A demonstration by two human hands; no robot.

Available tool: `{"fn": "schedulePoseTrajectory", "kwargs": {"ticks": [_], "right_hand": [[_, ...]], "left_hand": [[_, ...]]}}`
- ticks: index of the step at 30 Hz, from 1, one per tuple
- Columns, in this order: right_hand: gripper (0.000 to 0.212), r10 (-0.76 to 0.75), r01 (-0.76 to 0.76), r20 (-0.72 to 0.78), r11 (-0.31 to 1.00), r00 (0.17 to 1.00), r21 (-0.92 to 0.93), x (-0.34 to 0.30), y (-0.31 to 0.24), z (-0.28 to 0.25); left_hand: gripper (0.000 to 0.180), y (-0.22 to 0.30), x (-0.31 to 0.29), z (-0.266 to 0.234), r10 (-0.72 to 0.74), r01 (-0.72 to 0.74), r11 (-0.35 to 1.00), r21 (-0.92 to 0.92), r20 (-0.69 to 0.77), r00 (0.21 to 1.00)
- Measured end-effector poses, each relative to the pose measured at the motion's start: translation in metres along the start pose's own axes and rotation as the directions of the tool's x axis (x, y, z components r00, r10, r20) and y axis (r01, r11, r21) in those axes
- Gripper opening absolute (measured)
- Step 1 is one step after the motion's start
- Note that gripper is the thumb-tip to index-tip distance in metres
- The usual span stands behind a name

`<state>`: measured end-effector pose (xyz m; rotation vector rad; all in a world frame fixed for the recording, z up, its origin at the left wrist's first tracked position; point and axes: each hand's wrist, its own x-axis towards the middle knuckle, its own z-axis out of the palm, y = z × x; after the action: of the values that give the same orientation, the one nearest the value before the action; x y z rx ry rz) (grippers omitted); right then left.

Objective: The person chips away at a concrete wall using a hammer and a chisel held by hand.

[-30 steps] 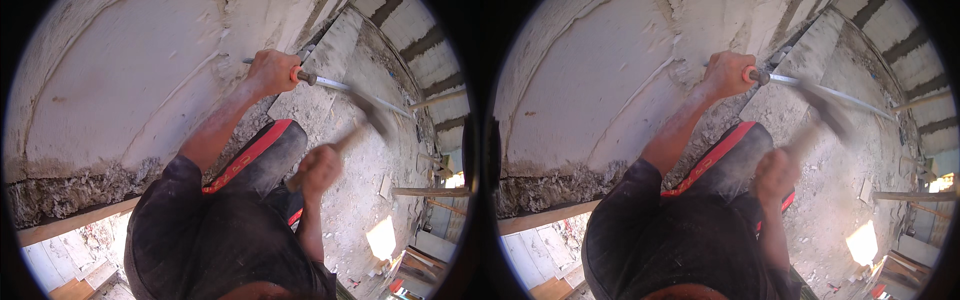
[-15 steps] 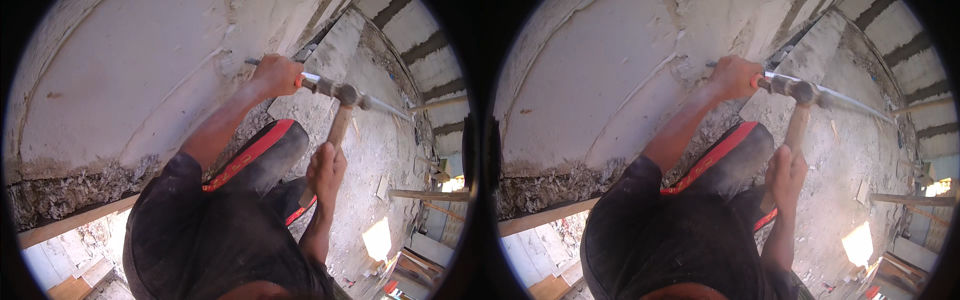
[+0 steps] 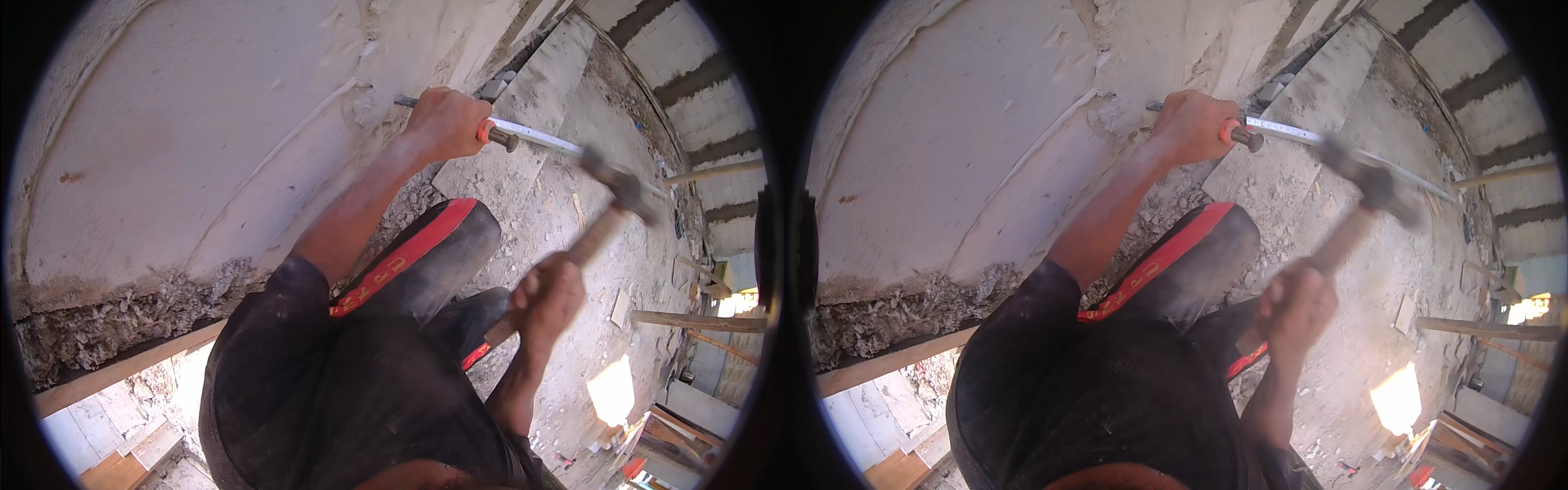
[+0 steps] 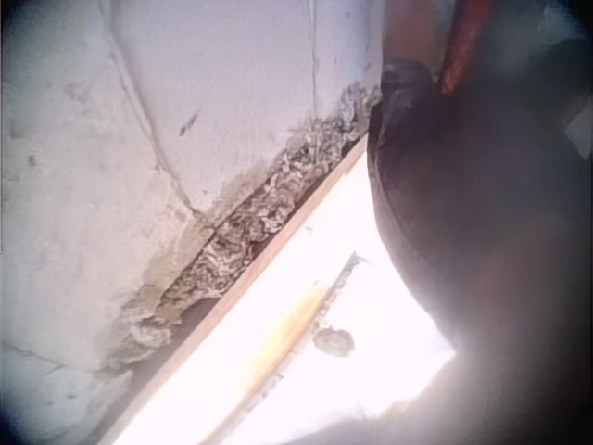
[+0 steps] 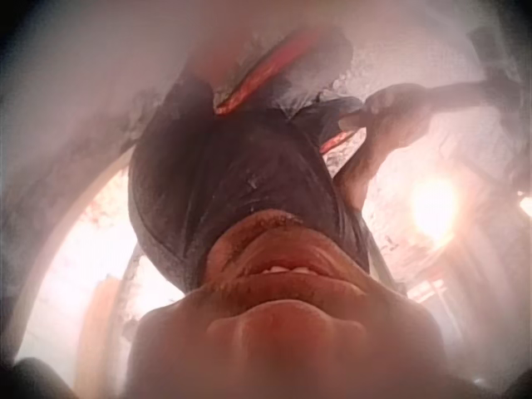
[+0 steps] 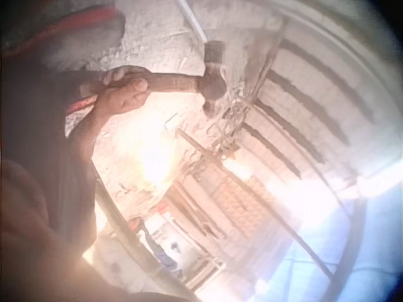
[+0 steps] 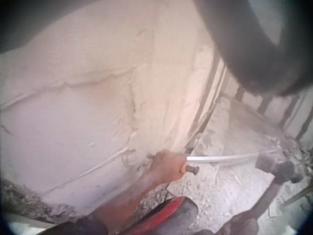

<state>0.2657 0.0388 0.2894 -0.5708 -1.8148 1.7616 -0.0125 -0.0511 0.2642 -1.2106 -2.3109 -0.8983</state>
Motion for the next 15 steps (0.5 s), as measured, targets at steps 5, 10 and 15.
{"fn": "schedulePoseTrajectory", "kwargs": {"ticks": [5,10,15], "right_hand": [[0.047,-0.339,0.305,-0.033,0.793,0.940,0.527,0.018,-0.023,-0.007],[0.038,0.178,-0.158,0.101,0.971,0.979,-0.179,0.026,0.004,0.024],[0.046,-0.212,0.270,-0.236,0.929,0.948,0.252,0.020,-0.023,-0.001]], "left_hand": [[0.012,0.001,0.007,-0.014,-0.055,0.050,0.982,-0.180,-0.025,0.998],[0.016,-0.005,-0.002,-0.004,-0.047,0.045,0.995,-0.089,-0.016,0.999],[0.015,-0.004,0.000,-0.012,-0.070,0.070,0.986,-0.151,0.004,0.998]]}}
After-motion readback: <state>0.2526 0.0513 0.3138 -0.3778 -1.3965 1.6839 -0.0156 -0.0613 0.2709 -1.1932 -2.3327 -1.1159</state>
